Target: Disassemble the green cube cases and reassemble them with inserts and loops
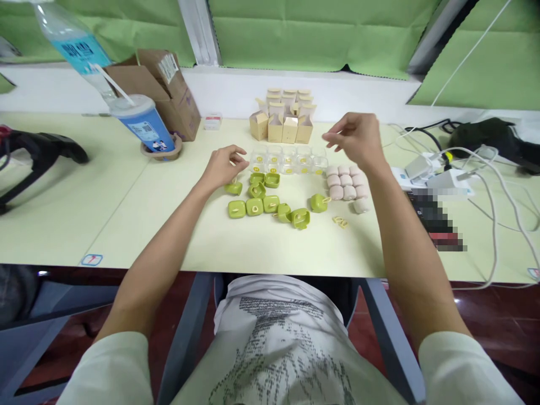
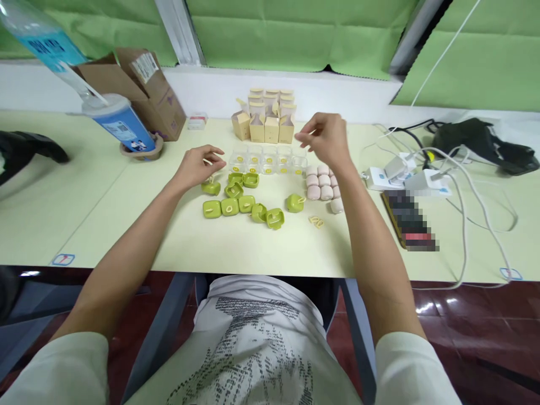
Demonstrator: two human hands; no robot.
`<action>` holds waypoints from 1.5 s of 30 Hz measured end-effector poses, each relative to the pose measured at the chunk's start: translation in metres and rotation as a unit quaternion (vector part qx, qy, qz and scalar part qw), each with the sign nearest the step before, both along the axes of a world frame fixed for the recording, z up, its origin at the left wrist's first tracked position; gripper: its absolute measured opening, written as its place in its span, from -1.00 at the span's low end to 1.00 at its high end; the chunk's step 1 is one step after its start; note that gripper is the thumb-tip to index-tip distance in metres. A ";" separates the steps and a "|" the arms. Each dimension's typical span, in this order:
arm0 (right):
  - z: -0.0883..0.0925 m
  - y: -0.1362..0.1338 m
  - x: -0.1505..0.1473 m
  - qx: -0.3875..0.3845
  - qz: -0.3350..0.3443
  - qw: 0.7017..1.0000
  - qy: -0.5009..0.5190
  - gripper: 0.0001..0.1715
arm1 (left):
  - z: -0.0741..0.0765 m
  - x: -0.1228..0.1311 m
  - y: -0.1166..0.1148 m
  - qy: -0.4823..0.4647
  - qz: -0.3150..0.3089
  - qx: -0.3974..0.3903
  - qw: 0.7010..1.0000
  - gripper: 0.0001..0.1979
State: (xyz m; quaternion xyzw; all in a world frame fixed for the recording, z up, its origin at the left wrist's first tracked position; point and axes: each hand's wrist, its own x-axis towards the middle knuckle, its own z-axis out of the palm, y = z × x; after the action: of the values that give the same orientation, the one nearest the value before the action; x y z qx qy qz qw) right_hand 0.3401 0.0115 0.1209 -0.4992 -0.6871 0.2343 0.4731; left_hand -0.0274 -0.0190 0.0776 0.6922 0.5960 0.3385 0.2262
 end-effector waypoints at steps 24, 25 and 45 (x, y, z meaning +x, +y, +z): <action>-0.019 0.041 0.009 -0.103 -0.046 0.958 -0.263 -0.41 | 0.026 0.033 0.057 -0.104 0.059 -0.187 0.975 -0.47; -0.021 0.042 0.009 -0.110 -0.043 0.955 -0.271 -0.36 | 0.026 0.033 0.057 -0.105 0.059 -0.187 0.975 -0.50; -0.035 0.045 0.004 -0.076 -0.021 0.949 -0.306 -0.35 | 0.039 0.033 0.052 -0.004 0.058 -0.158 0.986 -0.77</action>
State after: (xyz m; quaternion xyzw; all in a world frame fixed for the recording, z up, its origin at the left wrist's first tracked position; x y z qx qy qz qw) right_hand 0.3443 0.0562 0.0862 -0.5955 -0.7686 0.1116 0.2053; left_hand 0.0054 0.0330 0.1167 0.6110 0.6801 0.2550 0.3149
